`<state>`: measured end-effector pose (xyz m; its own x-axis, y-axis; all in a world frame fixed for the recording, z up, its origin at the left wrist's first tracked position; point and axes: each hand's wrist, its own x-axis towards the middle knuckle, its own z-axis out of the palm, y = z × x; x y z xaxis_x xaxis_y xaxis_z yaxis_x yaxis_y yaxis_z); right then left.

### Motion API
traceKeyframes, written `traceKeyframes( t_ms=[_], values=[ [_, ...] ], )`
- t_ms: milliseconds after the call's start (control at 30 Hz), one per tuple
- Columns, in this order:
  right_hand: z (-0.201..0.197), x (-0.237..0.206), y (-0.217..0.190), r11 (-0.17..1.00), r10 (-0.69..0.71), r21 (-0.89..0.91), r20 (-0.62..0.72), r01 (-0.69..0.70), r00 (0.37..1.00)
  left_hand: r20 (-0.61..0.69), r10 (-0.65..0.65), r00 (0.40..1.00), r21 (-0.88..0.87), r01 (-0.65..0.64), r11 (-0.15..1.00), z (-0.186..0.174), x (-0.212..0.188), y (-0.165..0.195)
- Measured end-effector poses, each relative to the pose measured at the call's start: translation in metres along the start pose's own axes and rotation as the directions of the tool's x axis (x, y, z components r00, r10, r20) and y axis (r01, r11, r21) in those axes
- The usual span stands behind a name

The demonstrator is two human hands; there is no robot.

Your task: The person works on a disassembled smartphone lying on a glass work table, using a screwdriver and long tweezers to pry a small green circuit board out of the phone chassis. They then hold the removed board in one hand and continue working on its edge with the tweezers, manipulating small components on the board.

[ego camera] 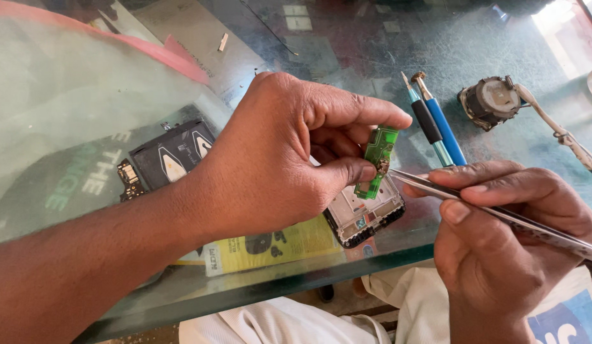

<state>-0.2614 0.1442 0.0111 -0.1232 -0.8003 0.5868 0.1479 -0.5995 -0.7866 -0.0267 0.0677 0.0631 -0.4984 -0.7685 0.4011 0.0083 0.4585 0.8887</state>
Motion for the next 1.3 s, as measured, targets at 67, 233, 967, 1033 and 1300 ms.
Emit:
traceKeyframes(
  t_ms=[67,233,967,1033,1300],
  values=[
    [0.001,0.002,-0.001,1.0,0.005,0.029,0.013,-0.005,1.0,-0.005,-0.005,1.0,0.004,0.005,1.0,0.0,0.0,0.0],
    [0.002,0.004,-0.001,1.0,0.007,0.019,0.031,-0.008,1.0,-0.012,0.004,1.0,0.013,-0.004,1.0,0.0,0.0,0.0],
    [0.001,0.009,-0.003,1.0,0.028,0.009,0.069,-0.029,0.997,0.092,-0.121,0.988,-0.099,0.13,0.987,-0.005,0.001,-0.001],
    [0.004,0.008,-0.004,1.0,0.0,-0.023,0.061,0.002,0.998,0.099,-0.135,0.986,-0.163,0.15,0.975,-0.005,0.004,0.0],
    [-0.007,0.001,-0.004,0.838,-0.179,-0.475,0.224,0.268,0.958,0.132,-0.203,0.97,-0.166,0.224,0.96,-0.004,0.005,-0.002]
  ],
)
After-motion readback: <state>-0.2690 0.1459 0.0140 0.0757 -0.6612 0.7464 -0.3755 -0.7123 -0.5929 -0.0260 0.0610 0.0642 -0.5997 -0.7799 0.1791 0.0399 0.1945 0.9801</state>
